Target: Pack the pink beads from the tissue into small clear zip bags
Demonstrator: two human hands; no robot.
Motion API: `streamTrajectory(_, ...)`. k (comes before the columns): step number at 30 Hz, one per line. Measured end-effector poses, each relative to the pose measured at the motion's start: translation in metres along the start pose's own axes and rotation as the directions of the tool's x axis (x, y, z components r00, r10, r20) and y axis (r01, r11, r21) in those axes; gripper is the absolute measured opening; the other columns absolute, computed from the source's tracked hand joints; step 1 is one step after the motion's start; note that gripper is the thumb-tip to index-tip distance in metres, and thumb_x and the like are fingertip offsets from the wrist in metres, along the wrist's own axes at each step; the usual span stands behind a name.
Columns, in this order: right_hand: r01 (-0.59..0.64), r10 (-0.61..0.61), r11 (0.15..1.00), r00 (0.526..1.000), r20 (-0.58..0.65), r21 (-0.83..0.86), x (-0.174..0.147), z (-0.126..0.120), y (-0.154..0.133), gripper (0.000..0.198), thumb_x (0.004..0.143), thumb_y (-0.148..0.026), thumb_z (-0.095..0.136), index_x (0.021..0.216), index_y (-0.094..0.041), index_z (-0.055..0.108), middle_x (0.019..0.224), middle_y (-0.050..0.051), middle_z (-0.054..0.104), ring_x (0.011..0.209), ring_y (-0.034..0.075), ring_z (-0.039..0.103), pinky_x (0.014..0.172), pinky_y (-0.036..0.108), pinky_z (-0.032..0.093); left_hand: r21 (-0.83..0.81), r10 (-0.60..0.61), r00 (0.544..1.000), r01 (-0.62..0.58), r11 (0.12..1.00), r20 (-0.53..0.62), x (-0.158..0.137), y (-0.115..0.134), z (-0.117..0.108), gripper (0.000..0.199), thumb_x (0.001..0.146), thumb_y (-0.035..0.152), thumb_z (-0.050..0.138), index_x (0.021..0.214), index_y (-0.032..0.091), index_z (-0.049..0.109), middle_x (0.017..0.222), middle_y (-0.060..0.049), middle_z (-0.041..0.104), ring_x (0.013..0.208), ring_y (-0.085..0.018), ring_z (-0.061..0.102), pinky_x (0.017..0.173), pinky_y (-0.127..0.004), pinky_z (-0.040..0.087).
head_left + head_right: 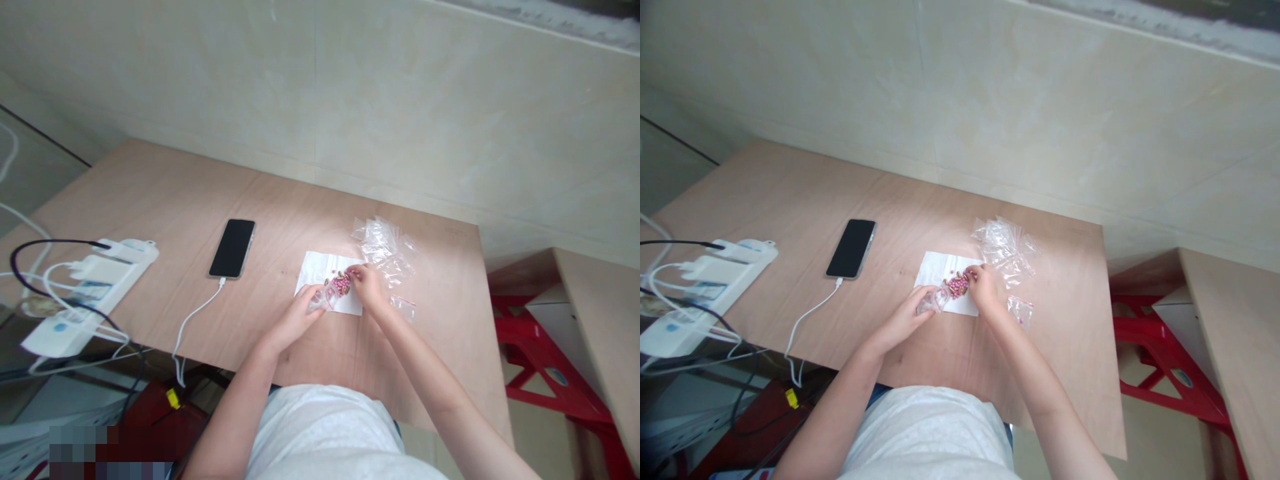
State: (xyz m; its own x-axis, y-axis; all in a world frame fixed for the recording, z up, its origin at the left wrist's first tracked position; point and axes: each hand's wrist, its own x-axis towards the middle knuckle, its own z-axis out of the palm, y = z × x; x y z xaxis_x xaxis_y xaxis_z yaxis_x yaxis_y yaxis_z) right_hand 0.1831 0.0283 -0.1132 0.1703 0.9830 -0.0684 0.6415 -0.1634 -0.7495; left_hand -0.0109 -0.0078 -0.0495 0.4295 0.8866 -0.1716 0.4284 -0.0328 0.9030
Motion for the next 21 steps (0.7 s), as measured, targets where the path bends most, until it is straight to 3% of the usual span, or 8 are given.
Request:
streamTrajectory(10, 0.023, -0.021, 0.998, 0.999, 0.038, -0.053, 0.002, -0.013, -0.006, 0.012, 0.071, -0.017, 0.05, 0.074, -0.017, 0.062, 0.071, 0.003, 0.059, 0.063, 0.013, 0.052, 0.061, 0.024, 0.039, -0.407, -0.004, 1.0, -0.009, 0.913, -0.031, 0.001, 0.02, 0.001, 0.028, 0.073, 0.023, 0.058, 0.097, 0.017, 0.045, 0.101, -0.005, 0.054, 0.097, -0.015, 0.052, 0.091, -0.032, 0.037)
streamTrajectory(16, 0.011, -0.01, 0.997, 1.0, 0.022, -0.074, 0.001, -0.016, -0.012, 0.009, 0.071, -0.02, 0.052, 0.072, -0.018, 0.06, 0.069, 0.002, 0.058, 0.062, 0.013, 0.05, 0.061, 0.025, 0.037, -0.438, 0.001, 0.997, -0.032, 0.898, -0.072, 0.004, 0.013, 0.009, 0.031, 0.075, 0.025, 0.056, 0.102, 0.02, 0.042, 0.099, -0.003, 0.053, 0.098, -0.014, 0.05, 0.094, -0.031, 0.034)
streamTrajectory(21, -0.015, 0.021, 0.995, 0.998, -0.056, 0.099, -0.013, -0.035, -0.036, 0.012, 0.073, -0.025, 0.052, 0.076, -0.017, 0.059, 0.068, 0.002, 0.056, 0.058, 0.012, 0.048, 0.059, 0.025, 0.038, -0.352, -0.038, 0.999, 0.023, 0.936, -0.034, 0.001, 0.013, 0.007, 0.039, 0.074, 0.03, 0.058, 0.107, 0.021, 0.041, 0.104, -0.004, 0.051, 0.099, -0.015, 0.049, 0.091, -0.03, 0.035)
